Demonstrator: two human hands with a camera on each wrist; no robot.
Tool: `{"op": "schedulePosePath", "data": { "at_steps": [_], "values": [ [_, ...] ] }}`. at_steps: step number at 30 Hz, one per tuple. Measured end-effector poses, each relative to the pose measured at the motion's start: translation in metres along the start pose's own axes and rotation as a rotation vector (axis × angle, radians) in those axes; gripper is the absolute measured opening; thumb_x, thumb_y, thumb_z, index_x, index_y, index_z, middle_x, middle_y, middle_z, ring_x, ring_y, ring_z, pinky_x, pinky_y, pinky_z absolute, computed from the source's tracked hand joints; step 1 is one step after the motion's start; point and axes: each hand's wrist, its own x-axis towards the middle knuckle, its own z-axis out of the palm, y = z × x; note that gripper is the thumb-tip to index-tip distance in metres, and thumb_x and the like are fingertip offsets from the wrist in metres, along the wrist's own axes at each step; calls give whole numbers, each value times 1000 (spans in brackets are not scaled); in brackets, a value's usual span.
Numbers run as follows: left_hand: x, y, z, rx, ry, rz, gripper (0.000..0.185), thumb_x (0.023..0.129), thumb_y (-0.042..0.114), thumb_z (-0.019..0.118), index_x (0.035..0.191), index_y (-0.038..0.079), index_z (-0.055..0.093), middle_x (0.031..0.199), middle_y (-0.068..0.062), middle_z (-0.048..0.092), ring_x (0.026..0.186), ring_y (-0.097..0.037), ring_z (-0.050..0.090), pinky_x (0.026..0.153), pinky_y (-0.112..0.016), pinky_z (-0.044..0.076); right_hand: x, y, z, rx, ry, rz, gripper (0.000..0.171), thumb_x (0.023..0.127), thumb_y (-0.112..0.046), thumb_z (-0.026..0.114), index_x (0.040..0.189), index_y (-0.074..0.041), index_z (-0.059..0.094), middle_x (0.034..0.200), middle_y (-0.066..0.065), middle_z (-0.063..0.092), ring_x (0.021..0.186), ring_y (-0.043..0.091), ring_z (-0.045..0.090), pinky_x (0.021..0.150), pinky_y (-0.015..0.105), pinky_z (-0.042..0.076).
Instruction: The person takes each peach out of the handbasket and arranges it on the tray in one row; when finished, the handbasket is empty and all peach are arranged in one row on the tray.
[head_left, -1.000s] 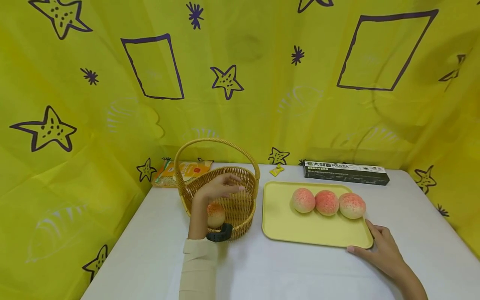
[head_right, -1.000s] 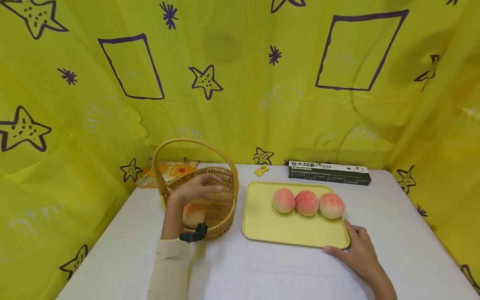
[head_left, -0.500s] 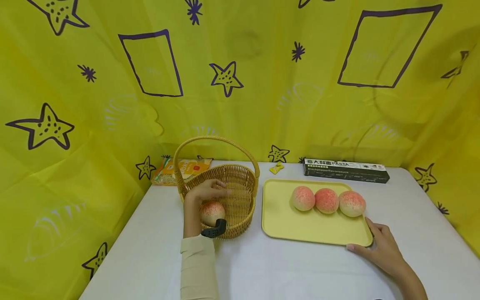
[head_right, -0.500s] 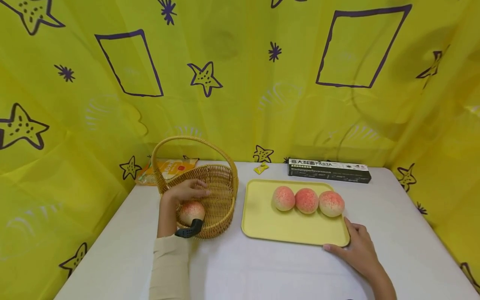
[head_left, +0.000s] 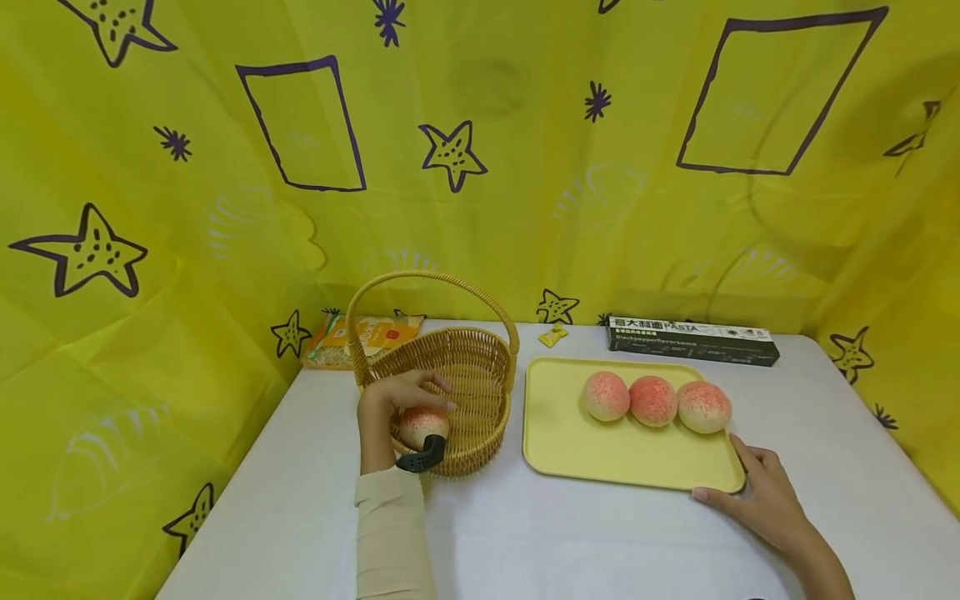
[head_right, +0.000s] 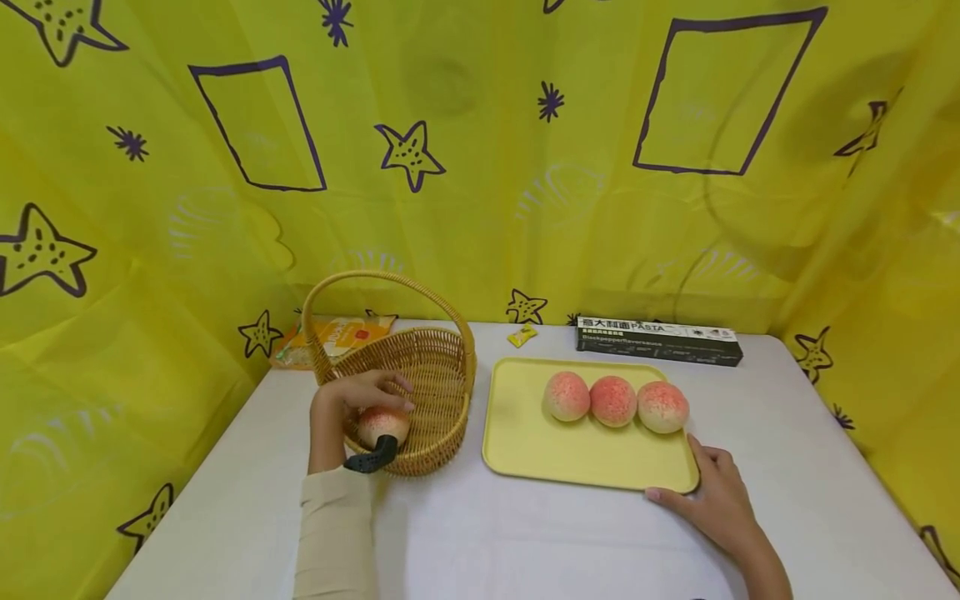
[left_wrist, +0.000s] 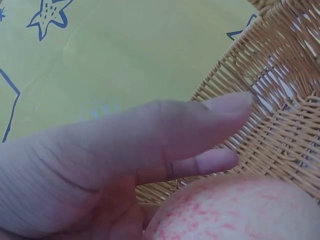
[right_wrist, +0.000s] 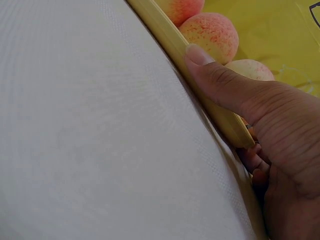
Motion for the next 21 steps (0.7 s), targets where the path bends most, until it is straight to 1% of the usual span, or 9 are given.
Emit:
{"op": "schedulePosePath", "data": {
  "at_steps": [2, 6, 9, 11, 15, 18, 21],
  "values": [
    [-1, 0, 0, -1, -9, -9, 50, 83, 36, 74, 124, 12, 59, 123, -15, 53, 90, -25, 62, 72, -35, 55, 0, 0, 0, -6, 4, 1, 114, 83, -50, 73, 151, 10, 4, 130, 41, 25, 117, 55, 32, 92, 69, 32],
    [-4, -1, -2, 28, -9, -35, 52, 82, 37, 76, 125, 14, 59, 130, -13, 51, 99, -23, 59, 77, -34, 53, 0, 0, -1, -8, 2, 4, 113, 83, -51, 72, 152, 9, 4, 130, 41, 25, 117, 55, 32, 92, 69, 32],
    [-5, -3, -3, 44, -7, -67, 53, 80, 38, 77, 125, 15, 60, 133, -11, 50, 105, -22, 55, 80, -34, 52, 0, -1, -1, 1, -4, 5, 113, 84, -50, 72, 152, 8, 4, 130, 41, 25, 117, 54, 32, 92, 68, 32],
    [-5, -4, -3, 37, -11, -86, 53, 80, 38, 77, 124, 14, 60, 132, -12, 50, 105, -23, 56, 79, -35, 54, 0, -1, -1, 6, -9, 8, 113, 84, -50, 72, 152, 8, 3, 130, 41, 24, 117, 54, 31, 92, 68, 32],
    [-6, -4, -3, 27, -16, -97, 53, 80, 38, 77, 124, 14, 59, 131, -13, 49, 101, -23, 59, 76, -37, 55, -1, -2, -2, 4, -11, 13, 113, 84, -50, 72, 152, 9, 3, 131, 41, 24, 118, 54, 31, 93, 69, 32],
    [-7, -2, -3, 41, -20, -102, 52, 80, 38, 77, 124, 15, 60, 132, -13, 49, 99, -23, 59, 75, -36, 55, -1, -1, -1, 1, -5, 12, 113, 84, -50, 72, 152, 9, 4, 131, 41, 24, 118, 55, 31, 93, 69, 32],
    [-7, -2, -4, 52, -32, -102, 50, 80, 37, 77, 122, 14, 61, 128, -13, 52, 97, -23, 59, 75, -35, 55, 0, 0, 0, -2, 3, 4, 114, 83, -50, 73, 152, 9, 4, 131, 42, 24, 117, 55, 32, 92, 69, 32]
  ]
}}
